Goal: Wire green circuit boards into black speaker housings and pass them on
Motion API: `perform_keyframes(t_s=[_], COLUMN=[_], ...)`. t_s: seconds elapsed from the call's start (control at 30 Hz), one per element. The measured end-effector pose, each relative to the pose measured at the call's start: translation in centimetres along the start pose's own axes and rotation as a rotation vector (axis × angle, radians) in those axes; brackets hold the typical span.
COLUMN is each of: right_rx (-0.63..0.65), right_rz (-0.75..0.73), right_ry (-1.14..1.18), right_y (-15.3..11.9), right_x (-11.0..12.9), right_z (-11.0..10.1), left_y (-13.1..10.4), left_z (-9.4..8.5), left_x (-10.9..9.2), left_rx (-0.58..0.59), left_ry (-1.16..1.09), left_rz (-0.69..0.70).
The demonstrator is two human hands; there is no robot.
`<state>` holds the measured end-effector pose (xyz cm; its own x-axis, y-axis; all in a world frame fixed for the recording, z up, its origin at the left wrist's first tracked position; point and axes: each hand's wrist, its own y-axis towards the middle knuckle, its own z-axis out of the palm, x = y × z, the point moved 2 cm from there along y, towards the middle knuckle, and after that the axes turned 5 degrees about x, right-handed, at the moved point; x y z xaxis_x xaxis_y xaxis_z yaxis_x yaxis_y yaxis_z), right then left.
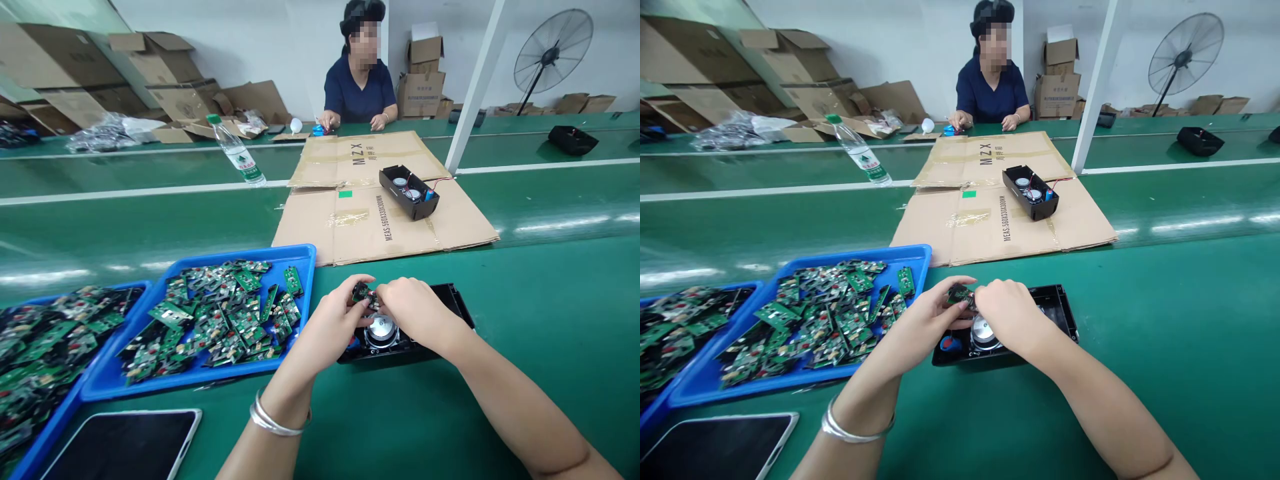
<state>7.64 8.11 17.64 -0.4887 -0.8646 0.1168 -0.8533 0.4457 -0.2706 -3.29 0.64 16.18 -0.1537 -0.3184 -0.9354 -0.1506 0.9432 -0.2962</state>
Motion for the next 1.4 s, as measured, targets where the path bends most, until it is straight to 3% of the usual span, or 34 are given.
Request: perform_keyframes(t_s=[0.1,0.33,0.63,0.87,1.0,1.07,1.23,1.4], right_rx=[-0.014,-0.018,-0.030,-0.023,-0.045,0.013,0.129,-0.003], right_rz=[0.079,-0.053,-0.043,-0.015,-0.076,-0.133,-0.145,-0.157], right_ry=[0.048,0.066,0.036,0.170,0.234,0.233,0.195,0.249], right_y=[0.2,0.2,0.0,0.0,-1.5,-2.1,-2.5,-3.9], right_x=[-0.4,-1.4,-1.2,-1.8,-3.4,-3.8,-3.5,-3.8], right_z=[0.2,0.6,0.3,0.4,-0.4,-0.5,1.4,3.4], left_y=[-0.1,-0.2,-0.2,-0.2,-0.9,-1.3,-2.0,-3.1], left_z=[-0.1,0.5,0.9,0.2,-0.4,-0.7,-1.3,-2.2], left_x=[0.1,-0.3,-0.8,-0.1,-0.5,-0.7,-1.4,-2.3], left_rx=[0.028,-0.004,-0.016,0.006,0.069,0.065,0.081,-0.005], left_ry=[0.021,0.011,-0.046,-0.047,-0.038,-0.023,0.005,-0.018], left_rz=[0.019,0.021,-0.022,-0.005,-0.024,-0.012,-0.004,-0.021])
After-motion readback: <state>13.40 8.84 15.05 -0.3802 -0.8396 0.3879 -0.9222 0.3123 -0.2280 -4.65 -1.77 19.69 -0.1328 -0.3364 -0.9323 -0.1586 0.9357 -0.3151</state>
